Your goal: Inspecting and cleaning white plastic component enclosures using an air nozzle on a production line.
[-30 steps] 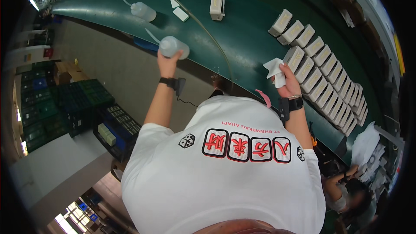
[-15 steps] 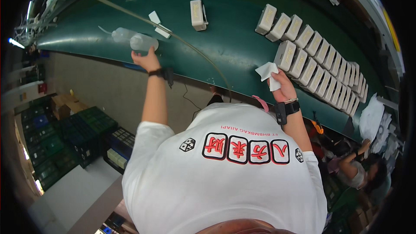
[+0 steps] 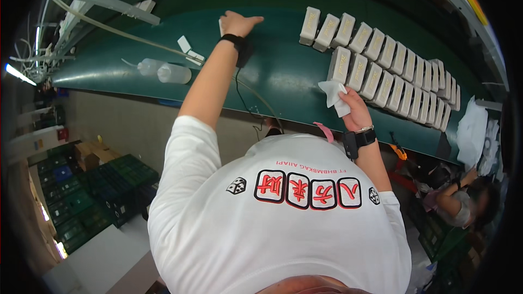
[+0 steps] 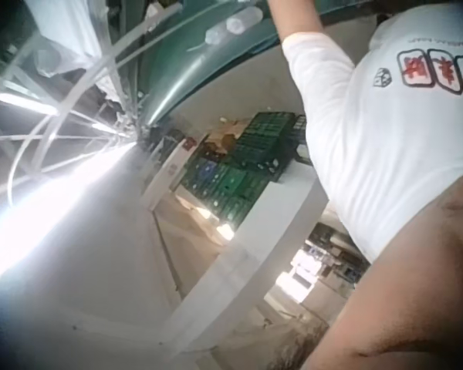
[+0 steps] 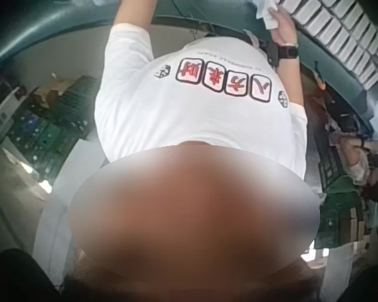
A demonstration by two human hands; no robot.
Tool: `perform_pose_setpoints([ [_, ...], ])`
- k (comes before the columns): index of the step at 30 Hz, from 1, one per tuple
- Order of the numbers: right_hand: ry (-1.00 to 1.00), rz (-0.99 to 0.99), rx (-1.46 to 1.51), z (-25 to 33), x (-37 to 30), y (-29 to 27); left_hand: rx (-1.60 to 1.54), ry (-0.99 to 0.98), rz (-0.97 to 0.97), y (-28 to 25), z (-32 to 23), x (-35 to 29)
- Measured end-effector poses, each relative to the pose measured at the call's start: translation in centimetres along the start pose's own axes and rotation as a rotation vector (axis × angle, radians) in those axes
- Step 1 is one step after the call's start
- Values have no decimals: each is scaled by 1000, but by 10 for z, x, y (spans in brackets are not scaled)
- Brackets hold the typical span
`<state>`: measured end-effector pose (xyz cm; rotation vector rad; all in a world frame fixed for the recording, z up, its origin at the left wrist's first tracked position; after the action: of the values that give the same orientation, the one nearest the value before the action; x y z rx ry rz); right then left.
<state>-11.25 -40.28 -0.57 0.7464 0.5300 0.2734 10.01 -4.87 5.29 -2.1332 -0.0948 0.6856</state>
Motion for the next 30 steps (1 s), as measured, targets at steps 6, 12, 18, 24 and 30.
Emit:
perform_pose_setpoints([
  [6, -61, -74, -37, 4, -32, 0, -277, -283, 52, -1, 84, 76],
  [12, -127, -99, -26, 1, -42, -4, -304, -118, 188, -22, 94, 80],
  [18, -369, -175, -214, 65, -42, 17, -713, 885, 483, -28, -66, -110],
  [24, -692, -256, -577, 133, -72, 105, -591, 1239, 417, -9, -72, -226],
  [30, -944, 164, -1591, 122, -81, 199, -367, 1304, 342, 3, -70, -258],
])
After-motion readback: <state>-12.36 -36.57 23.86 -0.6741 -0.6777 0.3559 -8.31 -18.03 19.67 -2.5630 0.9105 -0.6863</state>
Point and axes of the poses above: each hand's wrist, its own x-axis towards the middle knuckle, its own y-axis out of the palm, z = x × y, the point moved 6 cm from there along x, towards the middle knuckle, and after that the axes turned 14 degrees about z, right-handed, at the moved point
